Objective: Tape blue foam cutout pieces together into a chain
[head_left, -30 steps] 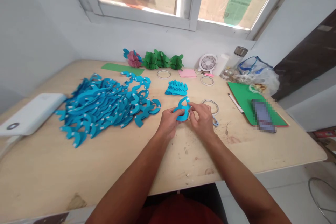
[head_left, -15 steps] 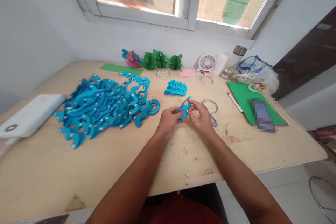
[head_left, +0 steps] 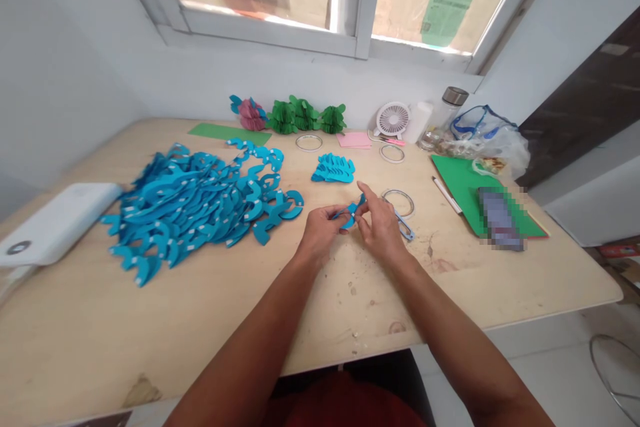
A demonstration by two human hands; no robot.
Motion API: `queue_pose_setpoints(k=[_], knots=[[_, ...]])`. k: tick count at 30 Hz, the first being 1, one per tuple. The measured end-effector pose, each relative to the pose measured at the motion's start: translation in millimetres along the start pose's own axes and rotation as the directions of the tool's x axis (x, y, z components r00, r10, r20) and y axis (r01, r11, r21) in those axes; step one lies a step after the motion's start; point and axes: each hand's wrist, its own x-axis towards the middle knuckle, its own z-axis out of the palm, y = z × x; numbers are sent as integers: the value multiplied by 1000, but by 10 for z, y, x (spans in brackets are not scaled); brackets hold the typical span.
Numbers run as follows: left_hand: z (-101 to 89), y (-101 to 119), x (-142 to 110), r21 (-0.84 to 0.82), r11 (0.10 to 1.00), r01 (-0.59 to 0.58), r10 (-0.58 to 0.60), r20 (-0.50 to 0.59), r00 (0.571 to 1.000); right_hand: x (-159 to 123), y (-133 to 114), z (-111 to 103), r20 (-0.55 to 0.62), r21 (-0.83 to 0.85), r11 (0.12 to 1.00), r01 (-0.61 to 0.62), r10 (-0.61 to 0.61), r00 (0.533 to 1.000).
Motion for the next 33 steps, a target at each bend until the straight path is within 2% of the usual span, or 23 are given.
queue_pose_setpoints(k=[14,23,33], knots=[[-13,-12,9,89,996,-21,19,28,999,12,-15,-9,49,-185,982,47,-39,998],[-9,-19,5,87,996,-19,18,20,1000,1,-32,-20,35,-195,978,78,-73,997],[-10,-9,8,90,996,-24,21,31,999,5,-10,4,27,-212,975,60,-55,998]])
